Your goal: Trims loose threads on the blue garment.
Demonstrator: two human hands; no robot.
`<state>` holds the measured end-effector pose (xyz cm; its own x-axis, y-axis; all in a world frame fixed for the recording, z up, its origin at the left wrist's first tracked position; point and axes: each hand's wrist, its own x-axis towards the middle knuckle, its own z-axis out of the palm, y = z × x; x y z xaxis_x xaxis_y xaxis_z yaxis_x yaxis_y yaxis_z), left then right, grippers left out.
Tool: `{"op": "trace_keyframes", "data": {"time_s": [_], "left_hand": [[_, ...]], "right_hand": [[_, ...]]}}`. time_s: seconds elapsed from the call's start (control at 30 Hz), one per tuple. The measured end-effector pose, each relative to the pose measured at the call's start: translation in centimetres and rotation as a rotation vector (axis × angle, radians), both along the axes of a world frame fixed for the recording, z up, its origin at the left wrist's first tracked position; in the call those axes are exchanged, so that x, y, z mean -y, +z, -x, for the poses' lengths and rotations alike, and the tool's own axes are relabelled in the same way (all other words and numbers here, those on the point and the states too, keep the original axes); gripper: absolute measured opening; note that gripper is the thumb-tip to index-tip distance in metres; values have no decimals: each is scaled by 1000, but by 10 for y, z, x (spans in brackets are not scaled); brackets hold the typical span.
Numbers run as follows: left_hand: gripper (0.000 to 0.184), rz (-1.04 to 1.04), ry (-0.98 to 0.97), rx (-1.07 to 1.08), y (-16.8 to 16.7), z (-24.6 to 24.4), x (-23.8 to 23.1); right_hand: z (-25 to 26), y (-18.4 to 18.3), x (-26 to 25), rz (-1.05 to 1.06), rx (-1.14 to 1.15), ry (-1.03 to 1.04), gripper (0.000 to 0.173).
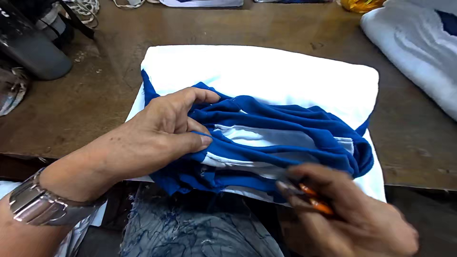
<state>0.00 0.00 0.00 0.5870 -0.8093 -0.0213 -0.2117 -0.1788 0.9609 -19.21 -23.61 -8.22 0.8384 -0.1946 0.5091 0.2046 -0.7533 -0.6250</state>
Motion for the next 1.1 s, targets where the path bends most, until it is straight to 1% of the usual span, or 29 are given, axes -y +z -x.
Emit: {"op": "trace_keyframes", "data": {"time_s": [0.03,0.07,0.13,0.17,0.27,0.33,0.4,0.47,0.53,0.57,0.63,0.67,0.7,0.73,0.77,0.8,0.83,0.9,0.97,1.0,1.03,1.07,1.1], "left_hand": [[55,12,12,-1,-1,-2,0],[50,22,27,-7,-3,-5,1],[47,36,52,-39,-6,-9,1],[47,38,60,-48,-7,-10,2],[47,55,92,-23,-8,-9,2],[45,82,140,95,-7,-5,2],[41,103,198,328,-2,0,1],[40,153,230,498,6,-1,0],[40,195,263,591,8,-5,8],[37,191,275,642,3,-9,14],[21,149,297,759,-25,-21,25],[13,136,303,786,-41,-27,28],[9,135,306,803,-52,-31,28],[7,138,310,821,-55,-31,27],[6,130,317,844,-55,-27,27],[6,117,329,874,-53,-24,26],[7,111,333,899,-53,-22,25],[10,103,309,927,-53,-24,23],[16,76,253,913,-50,-28,22],[20,67,233,890,-46,-29,22],[23,57,230,865,-41,-29,20],[25,38,251,853,-35,-26,16],[25,29,285,861,-29,-22,11]], "right_hand": [[0,2,7,26,16,-80,31],[-1,5,12,58,28,-139,36],[-3,8,20,120,48,-211,39],[-4,9,22,152,56,-232,37],[-9,10,26,214,64,-230,22],[-13,14,30,201,73,-210,17],[-14,27,36,126,68,-188,16],[-16,42,43,90,66,-203,16],[-27,45,47,208,60,-280,16],[-36,39,48,286,52,-303,18],[-54,19,48,388,-17,-347,20],[-58,19,47,405,-48,-365,21],[-59,24,45,399,-67,-374,24],[-56,31,42,375,-66,-373,27],[-51,39,37,341,-37,-353,27],[-48,48,31,302,20,-290,24],[-47,55,23,233,82,-172,18],[-57,60,1,-21,136,161,6],[-84,54,-17,-383,4,406,16],[-100,50,-21,-601,-121,464,21],[-115,48,-22,-795,-258,473,25],[-127,47,-20,-937,-379,458,27],[-134,48,-18,-1014,-455,439,27]]}}
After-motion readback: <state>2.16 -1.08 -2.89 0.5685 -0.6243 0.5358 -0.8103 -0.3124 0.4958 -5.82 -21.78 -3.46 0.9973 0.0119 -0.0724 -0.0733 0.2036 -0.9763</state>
